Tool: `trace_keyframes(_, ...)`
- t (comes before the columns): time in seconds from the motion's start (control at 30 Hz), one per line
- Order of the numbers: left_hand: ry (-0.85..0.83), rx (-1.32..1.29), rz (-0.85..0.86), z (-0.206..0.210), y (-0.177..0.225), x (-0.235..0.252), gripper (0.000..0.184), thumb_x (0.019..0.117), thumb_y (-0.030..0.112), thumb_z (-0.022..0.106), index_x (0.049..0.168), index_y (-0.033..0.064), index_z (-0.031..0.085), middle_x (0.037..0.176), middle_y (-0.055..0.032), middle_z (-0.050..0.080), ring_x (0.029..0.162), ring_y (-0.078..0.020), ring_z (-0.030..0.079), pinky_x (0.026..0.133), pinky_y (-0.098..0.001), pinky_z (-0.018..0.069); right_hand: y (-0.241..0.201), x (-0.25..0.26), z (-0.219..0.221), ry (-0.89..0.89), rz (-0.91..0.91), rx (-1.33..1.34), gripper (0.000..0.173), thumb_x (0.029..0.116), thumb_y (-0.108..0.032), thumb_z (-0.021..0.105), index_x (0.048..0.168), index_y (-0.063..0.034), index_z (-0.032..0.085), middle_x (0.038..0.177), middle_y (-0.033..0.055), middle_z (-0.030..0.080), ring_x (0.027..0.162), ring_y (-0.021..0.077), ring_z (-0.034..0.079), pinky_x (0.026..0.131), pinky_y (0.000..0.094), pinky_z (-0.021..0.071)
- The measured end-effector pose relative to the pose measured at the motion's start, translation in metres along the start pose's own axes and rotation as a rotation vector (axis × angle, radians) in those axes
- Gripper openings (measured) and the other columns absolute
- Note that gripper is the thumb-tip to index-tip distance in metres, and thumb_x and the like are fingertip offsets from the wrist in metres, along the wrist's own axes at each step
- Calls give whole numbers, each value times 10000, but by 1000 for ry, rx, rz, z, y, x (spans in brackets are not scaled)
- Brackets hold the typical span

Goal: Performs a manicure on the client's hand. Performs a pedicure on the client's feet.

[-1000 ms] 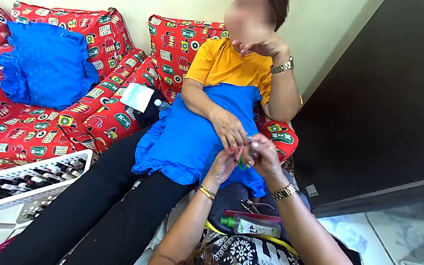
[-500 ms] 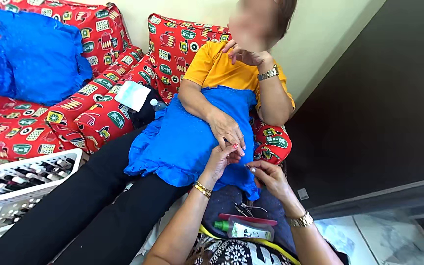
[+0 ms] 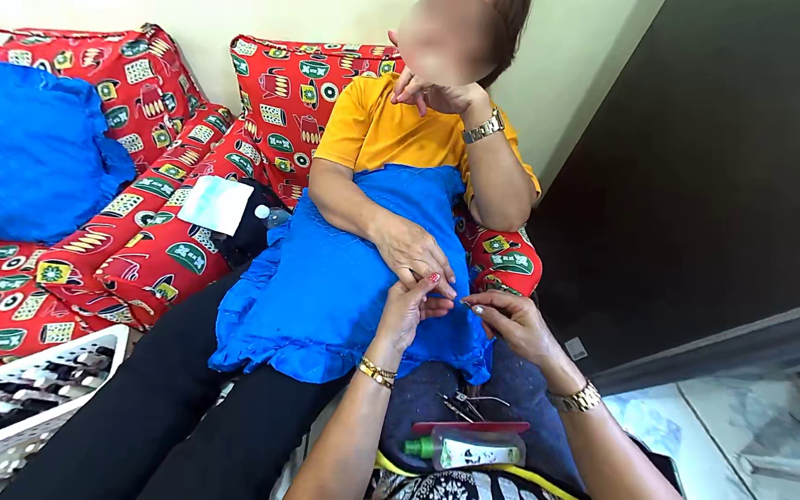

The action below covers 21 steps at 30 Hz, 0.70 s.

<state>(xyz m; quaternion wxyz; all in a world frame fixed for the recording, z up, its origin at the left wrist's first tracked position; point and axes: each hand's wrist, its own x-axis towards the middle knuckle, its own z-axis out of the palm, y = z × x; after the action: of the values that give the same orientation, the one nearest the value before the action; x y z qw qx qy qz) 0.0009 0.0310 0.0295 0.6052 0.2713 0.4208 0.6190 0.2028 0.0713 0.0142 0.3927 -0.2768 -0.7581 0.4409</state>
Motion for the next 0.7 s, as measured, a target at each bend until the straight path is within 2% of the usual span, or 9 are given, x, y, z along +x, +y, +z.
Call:
trace_keyframes(0.1, 16, -45, -4, 2, 0, 0, 198, 1067, 60, 474, 954, -8, 622, 797, -113, 743, 673, -181, 733, 687, -289, 621, 0, 0, 0, -25, -33, -41, 259, 1016, -120, 538, 1122, 9, 736, 930, 9, 690, 635, -41, 577, 588, 127, 516)
trace_keyframes(0.27, 32, -91, -11, 1, 2, 0, 188, 1050, 27, 479, 935, -6, 624, 805, -126, 741, 701, -189, 734, 724, -303, 617, -1, 7, 1, -44, -54, -71, 265, 1023, -133, 541, 1132, 1, 742, 920, 8, 695, 652, -37, 600, 605, 127, 531)
trace_keyframes(0.47, 17, -99, -8, 0, 2, 1, 227, 1050, 20, 462, 905, -6, 634, 805, -125, 739, 710, -192, 733, 741, -309, 617, -3, 13, 0, -64, -69, -110, 261, 1024, -129, 540, 1115, 2, 747, 887, 11, 695, 674, -22, 620, 632, 137, 541)
trace_keyframes(0.57, 5, -89, 1, 0, 3, 1, 272, 1047, 18, 458, 863, -7, 656, 797, -125, 739, 709, -189, 730, 743, -309, 615, -5, 15, -1, -75, -59, -140, 254, 1022, -131, 549, 1105, -6, 753, 921, 21, 712, 703, -15, 642, 667, 145, 559)
trace_keyframes(0.7, 5, -84, 1, -1, 3, 2, 275, 1042, 17, 473, 843, -4, 661, 781, -120, 737, 696, -181, 728, 735, -304, 616, -5, 18, -2, -86, -66, -139, 240, 1015, -129, 561, 1081, -4, 755, 896, 12, 704, 692, -26, 626, 659, 135, 545)
